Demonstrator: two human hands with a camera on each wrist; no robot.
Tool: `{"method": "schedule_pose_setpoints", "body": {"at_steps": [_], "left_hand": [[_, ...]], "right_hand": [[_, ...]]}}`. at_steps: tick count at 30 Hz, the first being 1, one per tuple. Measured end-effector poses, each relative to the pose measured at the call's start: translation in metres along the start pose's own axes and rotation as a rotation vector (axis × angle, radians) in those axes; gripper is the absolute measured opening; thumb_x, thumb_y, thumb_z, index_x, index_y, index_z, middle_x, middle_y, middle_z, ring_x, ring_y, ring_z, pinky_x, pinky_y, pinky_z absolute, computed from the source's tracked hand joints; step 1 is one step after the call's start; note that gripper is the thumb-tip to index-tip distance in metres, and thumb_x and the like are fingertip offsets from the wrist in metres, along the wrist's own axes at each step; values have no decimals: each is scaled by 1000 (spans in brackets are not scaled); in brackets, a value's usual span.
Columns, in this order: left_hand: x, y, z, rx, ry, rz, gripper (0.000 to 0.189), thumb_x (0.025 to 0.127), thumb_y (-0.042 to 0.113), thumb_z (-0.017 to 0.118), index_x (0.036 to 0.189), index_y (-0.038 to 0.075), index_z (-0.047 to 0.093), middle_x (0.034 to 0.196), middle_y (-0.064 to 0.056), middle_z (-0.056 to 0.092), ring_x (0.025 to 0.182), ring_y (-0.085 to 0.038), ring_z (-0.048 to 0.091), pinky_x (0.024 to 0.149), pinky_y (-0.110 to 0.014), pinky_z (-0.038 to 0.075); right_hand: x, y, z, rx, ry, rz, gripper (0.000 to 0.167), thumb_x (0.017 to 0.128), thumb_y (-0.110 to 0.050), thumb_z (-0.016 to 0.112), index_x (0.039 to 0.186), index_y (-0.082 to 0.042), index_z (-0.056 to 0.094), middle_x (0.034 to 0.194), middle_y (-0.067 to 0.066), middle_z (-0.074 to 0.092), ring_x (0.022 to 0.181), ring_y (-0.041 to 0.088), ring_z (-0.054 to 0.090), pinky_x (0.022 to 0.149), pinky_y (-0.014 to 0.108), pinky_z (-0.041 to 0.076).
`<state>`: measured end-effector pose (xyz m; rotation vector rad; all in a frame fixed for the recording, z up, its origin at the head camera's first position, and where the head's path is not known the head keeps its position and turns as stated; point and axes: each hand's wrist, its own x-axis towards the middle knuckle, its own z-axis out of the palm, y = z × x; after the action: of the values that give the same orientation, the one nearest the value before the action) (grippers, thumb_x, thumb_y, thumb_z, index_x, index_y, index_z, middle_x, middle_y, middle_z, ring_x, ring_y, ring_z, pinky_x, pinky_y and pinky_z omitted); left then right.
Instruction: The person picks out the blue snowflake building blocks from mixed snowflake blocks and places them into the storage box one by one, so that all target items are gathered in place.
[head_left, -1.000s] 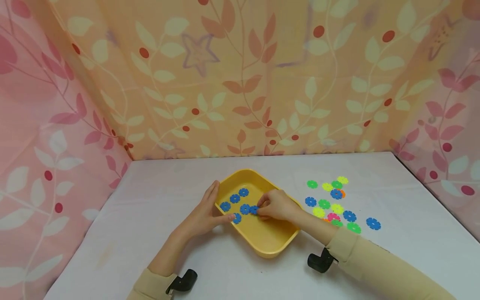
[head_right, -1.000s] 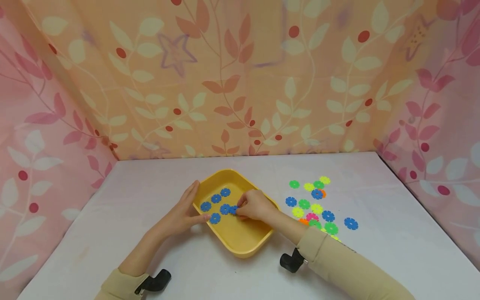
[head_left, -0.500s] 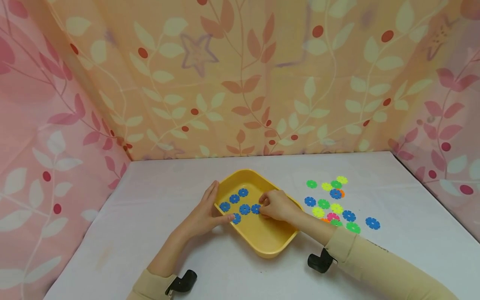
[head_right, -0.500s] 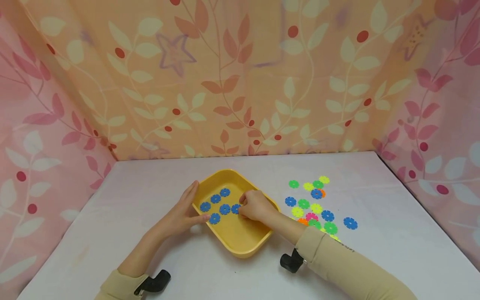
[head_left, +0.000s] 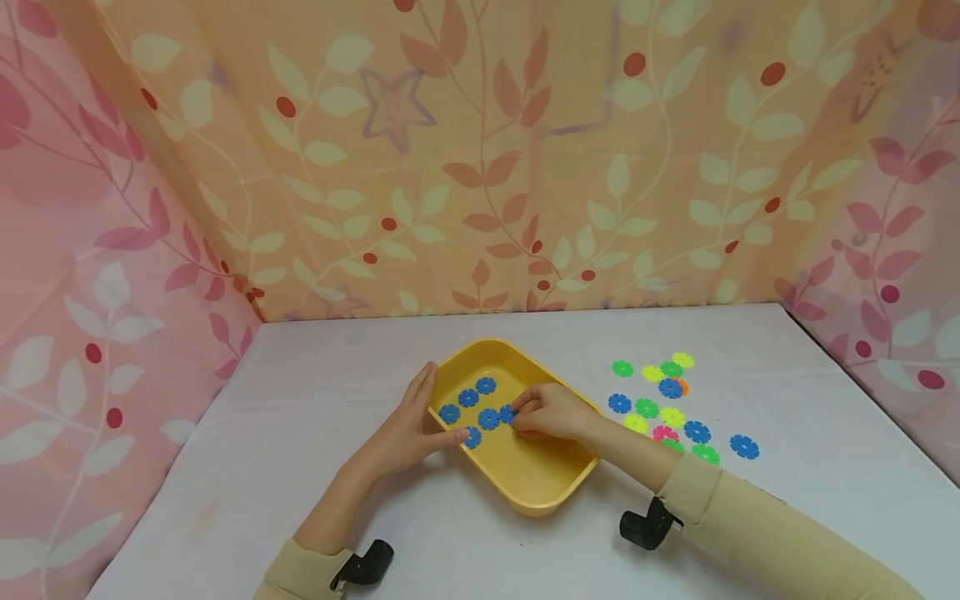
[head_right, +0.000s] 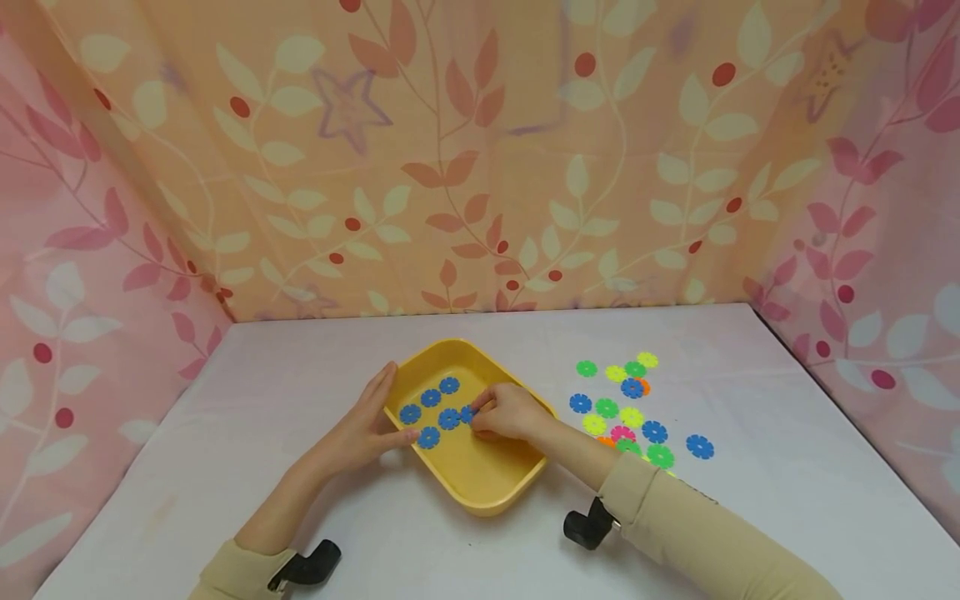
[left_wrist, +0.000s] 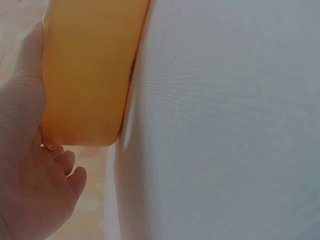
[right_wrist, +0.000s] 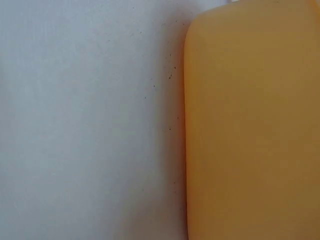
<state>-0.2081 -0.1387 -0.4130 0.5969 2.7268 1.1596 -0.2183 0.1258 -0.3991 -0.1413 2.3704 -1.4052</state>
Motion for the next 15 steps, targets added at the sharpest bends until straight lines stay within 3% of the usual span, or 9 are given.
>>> {"method": "schedule_pose_setpoints", "body": {"at_steps": [10,15], "left_hand": [[1,1,0,7,3,-17,116,79,56,75,158,13,1,164,-1,-2,148,-22,6,116,-49,17],[1,1,1,9,3,-17,115,79,56,74,158,12,2,163,0,-2,148,-23,6,116,-50,17]], "right_hand": [[2,0,0,-6,64,-23,31,85,-9,72,112,2,63,88,4,68,76,15,65,74,27,56],[3,-1,1,38,23,-76,33,86,-8,72,116,2,61,95,5,70,84,16,66,78,28,56]]}}
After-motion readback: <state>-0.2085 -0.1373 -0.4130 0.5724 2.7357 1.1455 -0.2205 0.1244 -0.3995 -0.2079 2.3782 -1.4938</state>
